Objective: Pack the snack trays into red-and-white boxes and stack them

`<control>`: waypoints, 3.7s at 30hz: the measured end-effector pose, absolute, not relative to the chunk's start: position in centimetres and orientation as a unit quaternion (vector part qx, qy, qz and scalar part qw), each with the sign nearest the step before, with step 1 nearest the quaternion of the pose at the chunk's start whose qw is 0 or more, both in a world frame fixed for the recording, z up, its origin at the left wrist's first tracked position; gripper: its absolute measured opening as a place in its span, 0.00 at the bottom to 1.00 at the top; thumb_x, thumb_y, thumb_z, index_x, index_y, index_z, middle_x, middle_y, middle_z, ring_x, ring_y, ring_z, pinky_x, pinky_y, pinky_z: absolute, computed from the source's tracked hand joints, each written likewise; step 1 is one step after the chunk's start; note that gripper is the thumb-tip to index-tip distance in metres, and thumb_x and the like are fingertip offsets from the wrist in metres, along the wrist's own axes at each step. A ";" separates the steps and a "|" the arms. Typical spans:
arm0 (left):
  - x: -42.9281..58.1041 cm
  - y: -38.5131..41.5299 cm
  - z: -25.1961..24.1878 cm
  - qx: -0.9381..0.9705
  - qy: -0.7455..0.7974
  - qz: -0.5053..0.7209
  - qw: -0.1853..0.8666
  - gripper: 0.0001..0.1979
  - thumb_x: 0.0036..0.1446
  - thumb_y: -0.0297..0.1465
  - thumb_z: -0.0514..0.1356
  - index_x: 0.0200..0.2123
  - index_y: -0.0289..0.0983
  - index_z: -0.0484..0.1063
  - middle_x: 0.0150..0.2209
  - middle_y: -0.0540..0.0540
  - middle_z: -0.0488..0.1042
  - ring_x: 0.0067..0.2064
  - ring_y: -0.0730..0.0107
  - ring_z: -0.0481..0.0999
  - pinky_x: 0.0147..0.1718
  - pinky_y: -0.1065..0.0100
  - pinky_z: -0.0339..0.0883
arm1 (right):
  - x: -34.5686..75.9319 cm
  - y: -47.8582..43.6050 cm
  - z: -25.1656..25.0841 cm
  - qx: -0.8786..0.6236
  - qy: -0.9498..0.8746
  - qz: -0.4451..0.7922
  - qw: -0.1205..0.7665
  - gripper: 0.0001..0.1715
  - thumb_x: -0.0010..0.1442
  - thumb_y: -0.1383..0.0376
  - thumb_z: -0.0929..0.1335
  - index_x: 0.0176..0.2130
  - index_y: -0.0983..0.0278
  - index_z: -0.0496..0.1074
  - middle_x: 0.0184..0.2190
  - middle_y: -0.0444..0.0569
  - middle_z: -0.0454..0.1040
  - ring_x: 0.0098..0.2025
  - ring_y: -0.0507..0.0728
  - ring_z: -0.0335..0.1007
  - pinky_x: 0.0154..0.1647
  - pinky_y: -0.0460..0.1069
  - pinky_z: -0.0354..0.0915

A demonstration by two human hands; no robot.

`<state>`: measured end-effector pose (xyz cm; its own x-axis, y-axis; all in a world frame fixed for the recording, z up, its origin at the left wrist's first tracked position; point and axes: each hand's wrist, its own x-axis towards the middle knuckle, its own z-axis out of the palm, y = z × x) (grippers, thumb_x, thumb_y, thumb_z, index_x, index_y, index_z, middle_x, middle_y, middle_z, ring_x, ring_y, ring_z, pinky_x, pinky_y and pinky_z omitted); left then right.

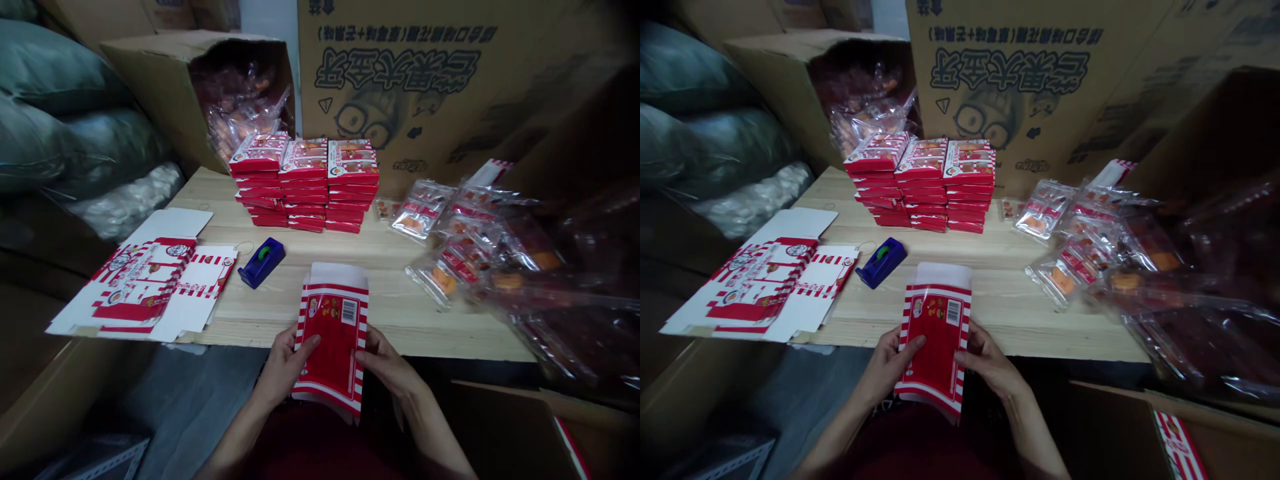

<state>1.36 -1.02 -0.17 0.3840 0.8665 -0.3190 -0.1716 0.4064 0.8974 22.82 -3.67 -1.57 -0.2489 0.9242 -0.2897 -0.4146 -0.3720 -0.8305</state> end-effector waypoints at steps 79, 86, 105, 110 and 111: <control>-0.2 2.8 -5.4 0.568 0.392 0.307 0.655 0.12 0.62 0.38 0.66 0.46 0.42 0.85 0.56 0.39 0.80 0.59 0.51 0.78 0.60 0.50 0.68 | 25.4 -2.5 -7.2 -0.497 -0.434 0.594 0.460 0.17 0.62 0.48 0.74 0.43 0.54 0.85 0.51 0.51 0.84 0.60 0.65 0.74 0.66 0.64 0.62; 0.6 4.4 -3.2 0.615 0.380 0.254 0.643 0.12 0.62 0.39 0.66 0.42 0.38 0.85 0.44 0.40 0.85 0.46 0.56 0.83 0.46 0.60 0.73 | 26.8 -0.3 -4.9 -0.440 -0.483 0.652 0.384 0.15 0.59 0.53 0.77 0.45 0.54 0.83 0.51 0.48 0.84 0.52 0.61 0.80 0.57 0.61 0.71; 1.4 7.1 -3.9 0.664 0.363 0.206 0.620 0.14 0.65 0.40 0.62 0.45 0.41 0.85 0.38 0.43 0.86 0.38 0.56 0.82 0.36 0.64 0.72 | 26.3 1.5 -6.2 -0.467 -0.484 0.637 0.376 0.18 0.61 0.50 0.75 0.46 0.55 0.84 0.39 0.47 0.87 0.41 0.60 0.83 0.47 0.58 0.77; 0.7 5.4 -2.1 0.721 0.338 0.196 0.572 0.17 0.71 0.36 0.54 0.51 0.44 0.83 0.47 0.44 0.85 0.46 0.55 0.83 0.46 0.60 0.73 | 25.8 -0.6 -6.2 -0.490 -0.496 0.611 0.375 0.18 0.65 0.49 0.71 0.50 0.51 0.83 0.47 0.48 0.85 0.52 0.66 0.80 0.61 0.67 0.69; 0.5 5.1 -1.7 0.730 0.330 0.198 0.566 0.17 0.71 0.35 0.54 0.54 0.45 0.81 0.49 0.44 0.84 0.49 0.54 0.83 0.49 0.59 0.72 | 25.9 -1.1 -6.0 -0.495 -0.505 0.601 0.373 0.19 0.66 0.49 0.70 0.52 0.51 0.82 0.51 0.48 0.84 0.56 0.67 0.78 0.65 0.68 0.65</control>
<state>0.49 5.11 -1.65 0.7042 0.7049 -0.0849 0.2579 -0.1425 0.9556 25.85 -1.05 -6.05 -0.2320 0.9483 -0.2167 0.0511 -0.2106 -0.9762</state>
